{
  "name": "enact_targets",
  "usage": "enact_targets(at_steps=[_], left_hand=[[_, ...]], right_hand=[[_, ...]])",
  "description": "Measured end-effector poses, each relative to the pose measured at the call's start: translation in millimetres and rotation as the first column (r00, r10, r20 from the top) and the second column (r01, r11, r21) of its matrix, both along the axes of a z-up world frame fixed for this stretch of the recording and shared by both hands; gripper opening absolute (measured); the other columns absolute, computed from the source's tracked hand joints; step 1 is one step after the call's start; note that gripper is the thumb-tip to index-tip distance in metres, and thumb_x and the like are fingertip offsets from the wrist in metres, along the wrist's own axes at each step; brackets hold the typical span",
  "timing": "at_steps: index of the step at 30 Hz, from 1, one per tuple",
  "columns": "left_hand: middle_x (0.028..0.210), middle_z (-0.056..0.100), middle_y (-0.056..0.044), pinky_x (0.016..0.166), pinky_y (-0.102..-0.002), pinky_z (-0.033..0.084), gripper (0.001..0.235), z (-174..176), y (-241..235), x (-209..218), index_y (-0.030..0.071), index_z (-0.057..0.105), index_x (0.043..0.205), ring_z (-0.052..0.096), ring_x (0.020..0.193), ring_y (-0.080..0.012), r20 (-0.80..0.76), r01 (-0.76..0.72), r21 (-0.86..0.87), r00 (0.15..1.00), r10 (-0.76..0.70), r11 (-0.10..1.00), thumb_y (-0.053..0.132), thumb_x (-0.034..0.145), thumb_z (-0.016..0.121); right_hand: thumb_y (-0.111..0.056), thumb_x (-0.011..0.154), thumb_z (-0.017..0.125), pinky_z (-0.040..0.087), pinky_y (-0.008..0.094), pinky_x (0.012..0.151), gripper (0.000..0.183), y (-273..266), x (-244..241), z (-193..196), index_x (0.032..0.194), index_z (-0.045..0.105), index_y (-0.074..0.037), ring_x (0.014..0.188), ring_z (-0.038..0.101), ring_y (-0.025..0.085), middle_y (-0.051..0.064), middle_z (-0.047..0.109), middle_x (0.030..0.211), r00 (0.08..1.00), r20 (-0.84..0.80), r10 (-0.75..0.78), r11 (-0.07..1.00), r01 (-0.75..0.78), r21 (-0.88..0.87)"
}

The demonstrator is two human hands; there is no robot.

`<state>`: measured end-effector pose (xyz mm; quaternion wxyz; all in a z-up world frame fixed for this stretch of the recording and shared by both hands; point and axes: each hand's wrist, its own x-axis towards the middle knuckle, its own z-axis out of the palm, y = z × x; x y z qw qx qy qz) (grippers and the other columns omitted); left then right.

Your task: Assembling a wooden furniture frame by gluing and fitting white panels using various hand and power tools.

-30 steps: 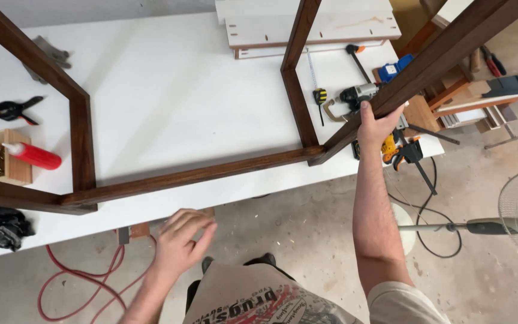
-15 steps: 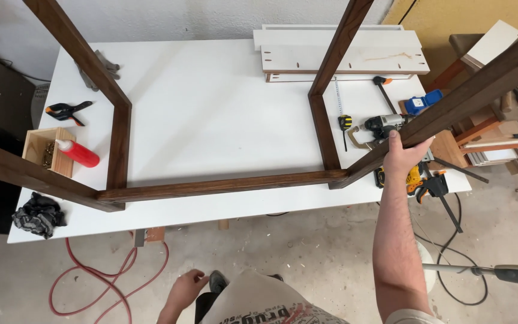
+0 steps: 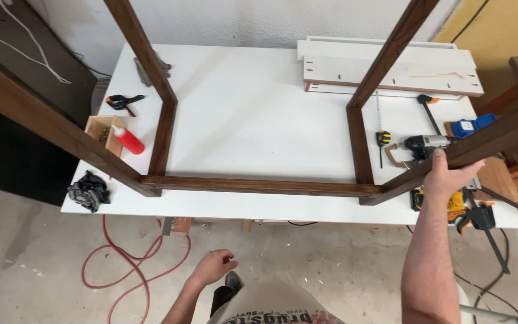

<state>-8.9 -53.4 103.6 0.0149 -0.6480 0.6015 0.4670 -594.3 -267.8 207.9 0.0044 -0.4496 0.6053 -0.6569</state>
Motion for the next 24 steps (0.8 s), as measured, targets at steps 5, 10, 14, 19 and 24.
enact_targets(at_steps=[5, 10, 14, 19, 24], left_hand=[[0.125, 0.074, 0.002, 0.094, -0.031, 0.056, 0.043, 88.1, -45.4, 69.9, 0.021, 0.068, 0.131, 0.072, 0.105, -0.0142, 0.019, -0.219, -0.272, 0.972, 0.233, 0.937, 0.044, 0.096, 0.061], [0.120, 0.066, -0.010, 0.088, -0.038, 0.051, 0.037, 189.6, -82.0, 149.7, 0.010, 0.064, 0.131, 0.063, 0.105, -0.0246, -0.393, -0.574, -0.793, 0.739, 0.547, 0.206, 0.028, 0.099, 0.071], [0.160, 0.031, -0.026, 0.119, -0.049, 0.038, 0.073, 225.9, -106.8, 179.9, 0.003, 0.020, 0.159, 0.042, 0.146, -0.0420, -0.539, -0.593, -0.803, 0.679, 0.499, -0.062, 0.018, 0.107, 0.069], [0.157, 0.041, -0.026, 0.119, -0.045, 0.040, 0.072, 250.8, -126.8, 188.1, 0.002, 0.027, 0.157, 0.043, 0.145, -0.0391, -0.586, -0.632, -0.773, 0.679, 0.442, -0.055, 0.014, 0.106, 0.075], [0.131, 0.060, -0.017, 0.097, -0.036, 0.055, 0.051, 254.7, -131.4, 197.1, -0.001, 0.048, 0.139, 0.063, 0.115, -0.0280, -0.557, -0.573, -0.814, 0.719, 0.416, -0.098, 0.011, 0.101, 0.080]], right_hand=[[-0.002, 0.114, 0.083, 0.025, 0.053, 0.129, 0.083, -8.9, -13.4, -18.1, 0.159, 0.013, 0.005, 0.156, 0.027, 0.043, 0.030, 0.021, 0.165, 1.000, -0.028, 0.011, 1.000, -0.010, 0.022], [0.009, 0.115, 0.077, 0.042, 0.054, 0.123, 0.075, 7.4, 8.2, 17.1, 0.159, 0.018, 0.000, 0.148, 0.044, 0.045, 0.030, 0.034, 0.161, 0.991, -0.109, 0.081, 0.993, -0.091, -0.082], [0.002, 0.104, 0.072, 0.051, 0.048, 0.104, 0.053, 35.0, 48.4, 72.7, 0.144, 0.037, 0.005, 0.123, 0.054, 0.038, 0.027, 0.050, 0.137, 0.982, -0.067, 0.174, 0.984, -0.176, -0.031], [-0.009, 0.100, 0.073, 0.053, 0.043, 0.094, 0.049, 38.0, 50.2, 76.4, 0.138, 0.044, 0.001, 0.112, 0.053, 0.030, 0.019, 0.051, 0.127, 0.989, -0.025, 0.147, 0.989, -0.146, 0.028], [-0.009, 0.102, 0.072, 0.052, 0.044, 0.097, 0.053, 40.3, 53.3, 80.7, 0.143, 0.041, 0.001, 0.116, 0.053, 0.033, 0.021, 0.050, 0.131, 0.989, -0.031, 0.146, 0.988, -0.144, 0.060]])
